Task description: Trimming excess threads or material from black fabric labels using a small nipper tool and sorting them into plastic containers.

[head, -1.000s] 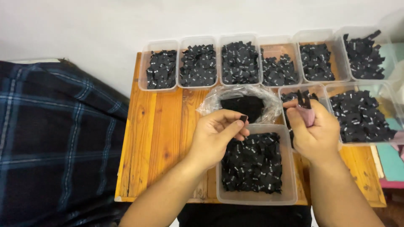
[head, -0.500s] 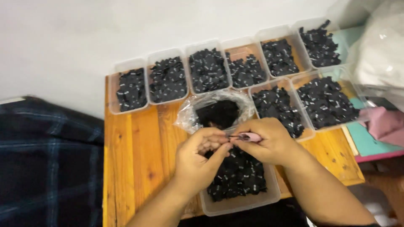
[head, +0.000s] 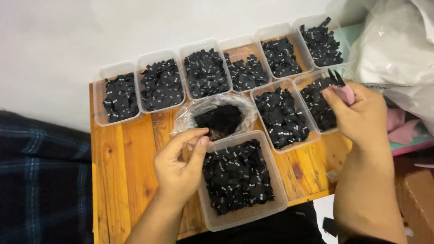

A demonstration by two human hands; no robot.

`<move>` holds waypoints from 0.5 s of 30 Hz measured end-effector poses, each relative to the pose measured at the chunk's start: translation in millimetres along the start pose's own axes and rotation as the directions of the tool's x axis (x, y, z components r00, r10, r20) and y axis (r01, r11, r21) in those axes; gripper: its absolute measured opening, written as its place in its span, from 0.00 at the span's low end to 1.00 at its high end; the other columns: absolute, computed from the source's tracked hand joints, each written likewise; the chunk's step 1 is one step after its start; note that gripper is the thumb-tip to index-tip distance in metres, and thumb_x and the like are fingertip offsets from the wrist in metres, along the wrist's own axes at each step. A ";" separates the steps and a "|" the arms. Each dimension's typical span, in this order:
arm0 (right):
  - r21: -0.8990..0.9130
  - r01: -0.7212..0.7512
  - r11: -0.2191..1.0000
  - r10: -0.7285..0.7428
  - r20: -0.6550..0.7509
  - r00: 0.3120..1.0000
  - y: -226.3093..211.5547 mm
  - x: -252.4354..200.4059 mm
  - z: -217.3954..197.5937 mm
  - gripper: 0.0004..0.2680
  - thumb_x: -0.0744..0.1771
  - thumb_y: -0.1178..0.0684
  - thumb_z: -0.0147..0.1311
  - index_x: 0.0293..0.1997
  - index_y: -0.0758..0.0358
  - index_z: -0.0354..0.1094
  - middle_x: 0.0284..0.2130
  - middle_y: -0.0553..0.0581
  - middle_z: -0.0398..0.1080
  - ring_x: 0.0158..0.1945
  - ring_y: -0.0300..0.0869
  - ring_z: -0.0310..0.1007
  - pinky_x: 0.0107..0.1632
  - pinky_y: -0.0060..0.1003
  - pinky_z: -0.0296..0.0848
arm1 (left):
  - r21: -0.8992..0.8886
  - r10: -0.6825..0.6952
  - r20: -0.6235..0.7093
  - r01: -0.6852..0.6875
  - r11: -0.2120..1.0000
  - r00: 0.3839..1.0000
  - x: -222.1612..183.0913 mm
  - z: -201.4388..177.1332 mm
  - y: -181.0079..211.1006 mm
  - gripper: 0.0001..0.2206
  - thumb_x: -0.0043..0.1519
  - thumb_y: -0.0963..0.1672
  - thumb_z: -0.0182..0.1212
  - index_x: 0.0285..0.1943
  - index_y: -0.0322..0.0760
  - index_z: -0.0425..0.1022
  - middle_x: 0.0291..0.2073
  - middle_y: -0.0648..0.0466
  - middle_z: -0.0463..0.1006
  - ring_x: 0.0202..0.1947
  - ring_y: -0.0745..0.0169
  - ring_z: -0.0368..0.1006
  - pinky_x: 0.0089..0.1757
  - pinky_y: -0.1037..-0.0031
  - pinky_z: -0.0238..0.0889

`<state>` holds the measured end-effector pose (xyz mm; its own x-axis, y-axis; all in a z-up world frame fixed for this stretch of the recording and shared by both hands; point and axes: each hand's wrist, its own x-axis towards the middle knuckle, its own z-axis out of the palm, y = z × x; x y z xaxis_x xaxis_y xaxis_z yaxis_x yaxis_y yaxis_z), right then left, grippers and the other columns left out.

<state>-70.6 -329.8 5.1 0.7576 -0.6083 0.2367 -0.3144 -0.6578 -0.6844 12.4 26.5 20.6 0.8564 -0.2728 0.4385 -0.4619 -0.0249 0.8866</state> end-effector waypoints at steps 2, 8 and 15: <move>-0.037 -0.018 0.999 0.018 0.005 1.000 12.6 -0.3 -3.9 0.14 0.72 0.49 0.62 0.30 0.56 0.62 0.25 0.42 0.54 0.34 0.34 0.52 0.38 0.34 0.55 | -0.002 0.051 0.026 -0.051 0.999 0.998 -0.1 1.1 -1.0 0.08 0.63 0.38 0.64 0.50 0.31 0.79 0.33 0.51 0.84 0.35 0.66 0.82 0.42 0.78 0.77; -0.124 -0.066 0.990 0.071 0.036 0.997 37.1 -3.5 -5.1 0.09 0.72 0.49 0.61 0.36 0.61 0.72 0.27 0.48 0.66 0.36 0.37 0.60 0.39 0.38 0.60 | 0.157 0.146 0.140 -0.168 0.973 0.979 8.4 3.3 5.2 0.05 0.61 0.40 0.67 0.45 0.35 0.81 0.32 0.54 0.83 0.33 0.65 0.79 0.42 0.75 0.74; 0.424 0.018 0.905 -0.054 0.074 0.996 6.4 -20.3 14.7 0.11 0.77 0.56 0.50 0.70 0.61 0.68 0.29 0.45 0.53 0.31 0.29 0.49 0.34 0.24 0.53 | 0.180 0.243 0.363 -0.323 0.929 0.900 4.5 -1.6 -9.4 0.04 0.65 0.39 0.61 0.47 0.34 0.79 0.40 0.49 0.79 0.42 0.52 0.76 0.48 0.67 0.69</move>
<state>-79.6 -315.2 -14.3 0.8135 -0.5376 0.2219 -0.0284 -0.4179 -0.9081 20.9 27.1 14.5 0.5746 -0.6006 0.5560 -0.7473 -0.1080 0.6556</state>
